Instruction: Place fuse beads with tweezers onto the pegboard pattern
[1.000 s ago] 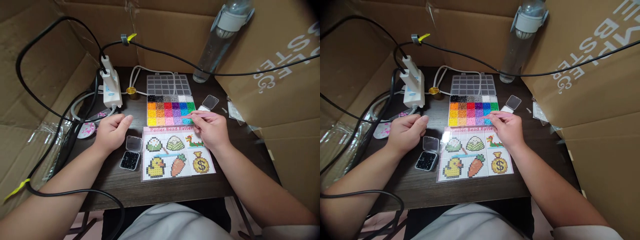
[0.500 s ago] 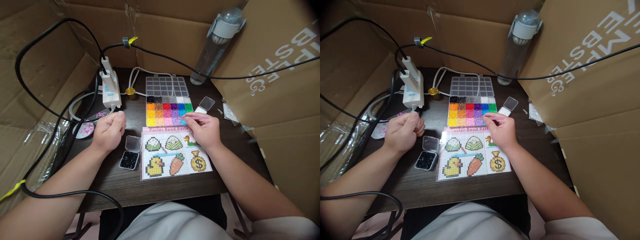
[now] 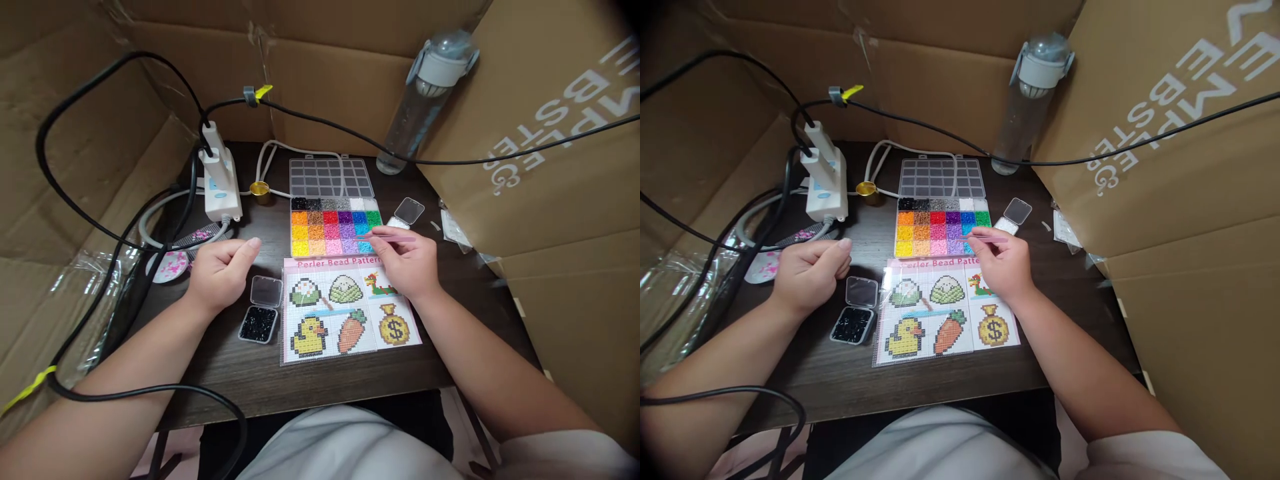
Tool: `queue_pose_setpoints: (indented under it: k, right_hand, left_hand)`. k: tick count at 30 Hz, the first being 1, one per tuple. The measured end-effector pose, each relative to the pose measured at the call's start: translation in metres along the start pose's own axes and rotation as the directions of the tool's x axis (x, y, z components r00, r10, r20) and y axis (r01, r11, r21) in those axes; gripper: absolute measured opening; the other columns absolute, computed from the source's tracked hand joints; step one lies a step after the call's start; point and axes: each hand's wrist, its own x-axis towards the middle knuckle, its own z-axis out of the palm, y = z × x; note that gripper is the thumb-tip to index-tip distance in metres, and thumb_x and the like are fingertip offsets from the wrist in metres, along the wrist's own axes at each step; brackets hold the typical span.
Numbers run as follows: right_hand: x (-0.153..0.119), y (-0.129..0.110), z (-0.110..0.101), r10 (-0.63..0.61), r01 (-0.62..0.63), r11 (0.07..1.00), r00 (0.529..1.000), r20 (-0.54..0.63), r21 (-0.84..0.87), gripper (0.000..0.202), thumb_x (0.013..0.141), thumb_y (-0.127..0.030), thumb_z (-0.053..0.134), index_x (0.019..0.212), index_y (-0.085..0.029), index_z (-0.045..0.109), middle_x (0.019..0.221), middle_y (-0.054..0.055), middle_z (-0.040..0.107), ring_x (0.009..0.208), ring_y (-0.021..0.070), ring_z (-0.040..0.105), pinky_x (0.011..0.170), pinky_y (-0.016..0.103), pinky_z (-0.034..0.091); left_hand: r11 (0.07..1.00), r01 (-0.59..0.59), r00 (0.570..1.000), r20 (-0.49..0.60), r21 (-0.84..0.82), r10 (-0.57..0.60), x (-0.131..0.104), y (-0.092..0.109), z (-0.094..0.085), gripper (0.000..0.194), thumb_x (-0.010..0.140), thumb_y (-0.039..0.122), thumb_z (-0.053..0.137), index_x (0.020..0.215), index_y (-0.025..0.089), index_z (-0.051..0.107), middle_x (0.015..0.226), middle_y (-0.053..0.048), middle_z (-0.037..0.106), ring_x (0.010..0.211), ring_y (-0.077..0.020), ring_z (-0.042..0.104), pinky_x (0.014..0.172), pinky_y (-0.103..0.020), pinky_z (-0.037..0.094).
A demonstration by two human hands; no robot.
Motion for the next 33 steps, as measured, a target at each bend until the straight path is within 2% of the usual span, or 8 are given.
queue_pose_setpoints:
  k: [2, 4, 9, 13, 16, 23, 28, 33]
  right_hand:
    - [-0.001, 0.002, 0.002, 0.002, -0.002, 1.000, 1.000, -0.003, 0.012, 0.017, 0.078, -0.025, 0.073, 0.091, -0.016, 0.076, 0.087, 0.009, 0.078, 0.080, 0.0220, 0.074, 0.074, 0.038, 0.061]
    - [0.000, 0.000, 0.005, -0.005, 0.005, 1.000, 1.000, 0.015, 0.012, 0.017, 0.079, -0.026, 0.072, 0.091, -0.016, 0.076, 0.088, 0.009, 0.078, 0.080, 0.0224, 0.074, 0.075, 0.039, 0.060]
    - [0.006, -0.020, 0.014, -0.067, 0.072, 0.997, 0.985, 0.160, -0.024, 0.013, 0.082, -0.026, 0.067, 0.087, -0.018, 0.077, 0.089, 0.009, 0.078, 0.082, 0.0218, 0.073, 0.078, 0.040, 0.060]
    - [0.013, -0.034, 0.032, -0.036, 0.044, 0.999, 0.967, 0.254, -0.025, 0.013, 0.080, -0.027, 0.068, 0.083, -0.017, 0.077, 0.086, 0.009, 0.078, 0.078, 0.0220, 0.073, 0.072, 0.039, 0.060]
    - [0.018, -0.035, 0.048, -0.011, 0.007, 1.000, 0.955, 0.297, 0.015, 0.013, 0.079, -0.027, 0.069, 0.083, -0.017, 0.076, 0.084, 0.009, 0.078, 0.078, 0.0217, 0.073, 0.072, 0.039, 0.060]
    - [0.017, -0.023, 0.068, 0.049, -0.081, 0.992, 0.955, 0.293, 0.099, 0.013, 0.081, -0.028, 0.068, 0.083, -0.018, 0.075, 0.085, 0.009, 0.078, 0.077, 0.0202, 0.072, 0.071, 0.038, 0.060]
    - [0.007, -0.021, 0.067, 0.032, -0.078, 0.986, 0.956, 0.292, 0.144, 0.011, 0.081, -0.026, 0.067, 0.082, -0.019, 0.075, 0.084, 0.008, 0.078, 0.076, 0.0191, 0.072, 0.071, 0.036, 0.061]
    - [0.007, -0.019, 0.061, 0.099, -0.132, 0.985, 0.962, 0.254, 0.114, 0.015, 0.083, -0.028, 0.067, 0.087, -0.016, 0.076, 0.077, 0.007, 0.074, 0.071, 0.0178, 0.069, 0.060, 0.032, 0.058]
  left_hand:
    - [1.000, 0.021, 0.998, 0.052, 0.012, -0.022, -0.001, 0.003, -0.002, 0.050, 0.088, 0.036, 0.051, 0.045, 0.020, 0.030, 0.043, 0.004, 0.031, 0.042, -0.0087, 0.030, 0.043, -0.026, 0.024]
    - [0.999, 0.021, 0.998, 0.057, 0.042, -0.023, -0.001, 0.006, -0.003, 0.049, 0.088, 0.036, 0.050, 0.046, 0.020, 0.030, 0.044, 0.004, 0.030, 0.042, -0.0086, 0.029, 0.043, -0.026, 0.024]
    - [0.997, -0.019, 0.999, 0.050, 0.068, 0.016, 0.000, 0.007, -0.004, 0.047, 0.087, 0.037, 0.047, 0.050, 0.021, 0.023, 0.048, 0.005, 0.022, 0.044, -0.0079, 0.024, 0.044, -0.026, 0.020]
    - [0.996, -0.021, 0.998, 0.060, 0.088, 0.016, -0.001, 0.005, -0.004, 0.046, 0.088, 0.037, 0.045, 0.053, 0.021, 0.021, 0.051, 0.005, 0.019, 0.046, -0.0078, 0.023, 0.045, -0.026, 0.019]
    - [0.996, -0.002, 0.998, 0.068, 0.090, -0.004, -0.002, 0.005, -0.003, 0.046, 0.088, 0.038, 0.044, 0.053, 0.021, 0.020, 0.051, 0.005, 0.019, 0.046, -0.0080, 0.023, 0.045, -0.026, 0.019]
    - [0.995, 0.011, 0.997, 0.069, 0.100, -0.018, -0.002, 0.005, -0.002, 0.045, 0.088, 0.038, 0.045, 0.053, 0.021, 0.021, 0.051, 0.004, 0.020, 0.047, -0.0083, 0.024, 0.045, -0.026, 0.020]
    - [0.994, -0.005, 0.997, 0.081, 0.110, -0.004, -0.001, 0.006, -0.001, 0.046, 0.087, 0.036, 0.046, 0.052, 0.020, 0.021, 0.049, 0.005, 0.021, 0.046, -0.0078, 0.024, 0.044, -0.026, 0.020]
    - [0.994, -0.017, 0.997, 0.073, 0.104, 0.009, -0.002, 0.008, 0.000, 0.046, 0.087, 0.035, 0.048, 0.052, 0.020, 0.021, 0.049, 0.005, 0.021, 0.045, -0.0075, 0.024, 0.044, -0.025, 0.019]
